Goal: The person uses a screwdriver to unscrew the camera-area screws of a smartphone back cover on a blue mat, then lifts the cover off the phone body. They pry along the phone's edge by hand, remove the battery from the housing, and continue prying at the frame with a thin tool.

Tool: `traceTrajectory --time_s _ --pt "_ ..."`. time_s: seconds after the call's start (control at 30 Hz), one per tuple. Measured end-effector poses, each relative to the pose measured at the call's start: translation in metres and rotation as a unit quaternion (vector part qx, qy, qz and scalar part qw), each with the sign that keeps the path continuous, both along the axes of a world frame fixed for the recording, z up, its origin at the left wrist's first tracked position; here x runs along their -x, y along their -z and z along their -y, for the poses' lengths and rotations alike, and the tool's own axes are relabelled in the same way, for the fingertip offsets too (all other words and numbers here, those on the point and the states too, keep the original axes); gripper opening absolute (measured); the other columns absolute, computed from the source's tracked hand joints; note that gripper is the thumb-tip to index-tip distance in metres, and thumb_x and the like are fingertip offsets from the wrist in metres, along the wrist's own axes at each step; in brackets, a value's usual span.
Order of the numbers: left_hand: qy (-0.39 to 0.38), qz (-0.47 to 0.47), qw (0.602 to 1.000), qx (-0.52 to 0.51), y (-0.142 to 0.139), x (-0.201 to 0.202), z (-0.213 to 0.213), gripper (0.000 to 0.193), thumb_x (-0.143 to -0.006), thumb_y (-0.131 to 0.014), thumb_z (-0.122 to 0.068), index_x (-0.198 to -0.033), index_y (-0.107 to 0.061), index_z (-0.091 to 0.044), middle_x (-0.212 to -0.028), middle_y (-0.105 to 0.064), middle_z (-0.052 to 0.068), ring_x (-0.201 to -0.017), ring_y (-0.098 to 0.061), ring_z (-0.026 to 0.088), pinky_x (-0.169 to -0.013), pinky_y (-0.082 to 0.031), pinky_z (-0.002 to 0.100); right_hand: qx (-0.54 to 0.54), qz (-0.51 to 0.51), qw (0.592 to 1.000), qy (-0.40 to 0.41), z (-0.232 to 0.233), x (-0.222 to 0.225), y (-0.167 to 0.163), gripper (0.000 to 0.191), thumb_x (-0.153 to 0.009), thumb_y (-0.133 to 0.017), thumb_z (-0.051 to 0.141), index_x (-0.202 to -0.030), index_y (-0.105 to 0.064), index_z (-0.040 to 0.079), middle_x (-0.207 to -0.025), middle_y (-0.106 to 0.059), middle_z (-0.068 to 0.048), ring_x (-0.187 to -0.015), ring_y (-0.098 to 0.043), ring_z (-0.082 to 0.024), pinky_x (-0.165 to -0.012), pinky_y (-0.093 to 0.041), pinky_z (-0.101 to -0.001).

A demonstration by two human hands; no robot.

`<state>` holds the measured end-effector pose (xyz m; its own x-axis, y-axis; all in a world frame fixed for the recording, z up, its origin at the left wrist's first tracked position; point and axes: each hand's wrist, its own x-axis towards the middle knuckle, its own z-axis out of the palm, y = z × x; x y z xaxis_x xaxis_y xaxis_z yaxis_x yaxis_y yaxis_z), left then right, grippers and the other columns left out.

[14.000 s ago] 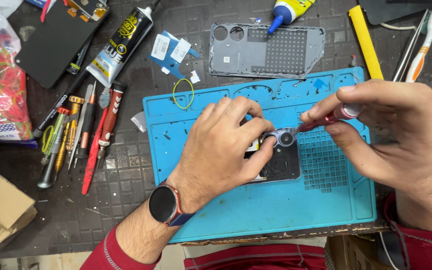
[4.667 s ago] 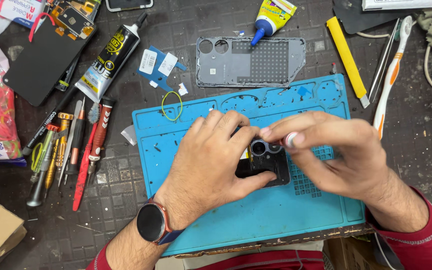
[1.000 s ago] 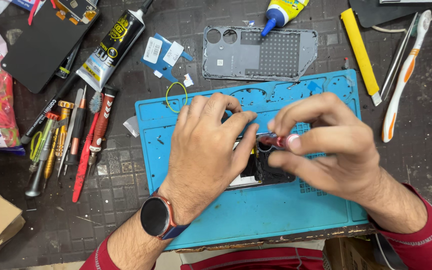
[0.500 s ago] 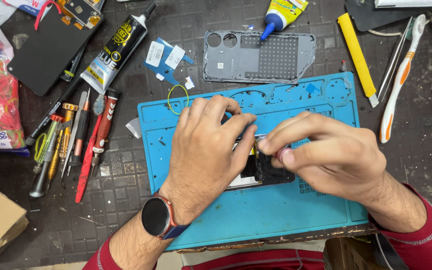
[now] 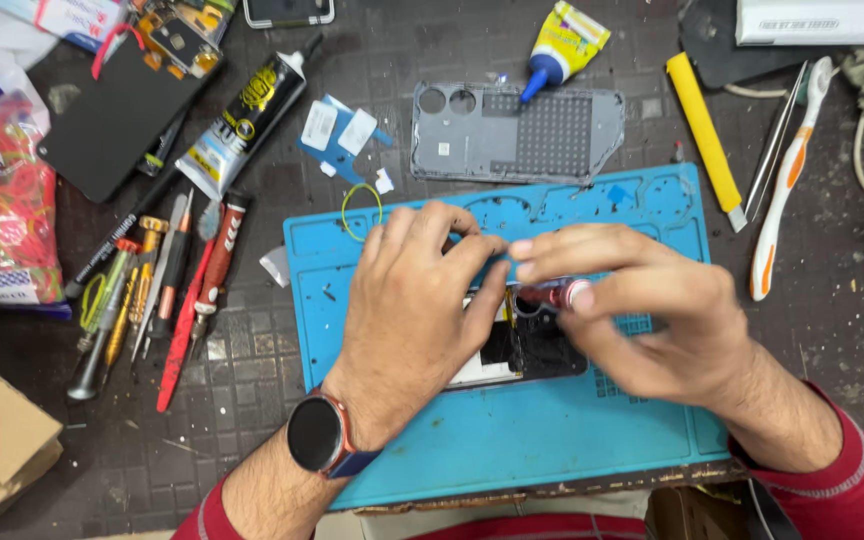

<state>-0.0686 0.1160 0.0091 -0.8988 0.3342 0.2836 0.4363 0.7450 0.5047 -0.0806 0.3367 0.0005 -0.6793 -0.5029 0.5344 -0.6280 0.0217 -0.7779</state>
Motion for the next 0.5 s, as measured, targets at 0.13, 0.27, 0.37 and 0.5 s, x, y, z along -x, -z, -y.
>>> traceTrajectory --time_s 0.13,0.27,0.37,0.5 --pt "0.002 0.007 1.0 -0.003 0.0011 -0.0005 -0.0007 0.018 -0.088 -0.077 -0.017 -0.104 -0.073 -0.009 -0.105 -0.061 0.007 -0.1 -0.057 0.029 -0.087 -0.046 0.043 -0.049 -0.017 0.999 0.013 -0.0008 -0.0016 0.0 0.037 -0.087 -0.08 -0.002 -0.104 -0.051 0.012 -0.107 -0.066 -0.016 -0.108 -0.074 -0.031 -0.091 -0.066 -0.0414" --pt "0.001 0.007 1.0 -0.002 0.0014 -0.0003 0.001 0.018 -0.088 -0.078 -0.018 -0.103 -0.073 -0.009 -0.105 -0.061 0.007 -0.1 -0.057 0.029 -0.088 -0.046 0.043 0.004 0.033 0.999 -0.004 0.0018 -0.0038 -0.0022 0.034 -0.089 -0.068 -0.013 -0.109 -0.047 0.006 -0.11 -0.068 -0.016 -0.108 -0.074 -0.031 -0.092 -0.064 -0.0432" --pt "0.004 0.007 1.0 0.0 0.0004 0.0003 0.0 0.018 -0.088 -0.077 -0.017 -0.103 -0.073 -0.009 -0.106 -0.061 0.007 -0.101 -0.058 0.029 -0.087 -0.046 0.043 0.0 0.0 1.0 -0.007 0.0029 -0.001 -0.002 0.035 -0.085 -0.068 -0.011 -0.108 -0.048 0.006 -0.108 -0.066 -0.018 -0.107 -0.071 -0.034 -0.095 -0.062 -0.0466" --pt "0.004 0.012 1.0 0.0 -0.0015 -0.0007 0.001 0.017 -0.089 -0.078 -0.018 -0.103 -0.074 -0.009 -0.105 -0.061 0.007 -0.1 -0.058 0.029 -0.087 -0.047 0.043 -0.025 -0.028 0.999 0.026 0.0015 -0.0025 0.001 0.036 -0.087 -0.077 -0.006 -0.11 -0.053 0.009 -0.108 -0.065 -0.016 -0.104 -0.073 -0.03 -0.095 -0.066 -0.0406"
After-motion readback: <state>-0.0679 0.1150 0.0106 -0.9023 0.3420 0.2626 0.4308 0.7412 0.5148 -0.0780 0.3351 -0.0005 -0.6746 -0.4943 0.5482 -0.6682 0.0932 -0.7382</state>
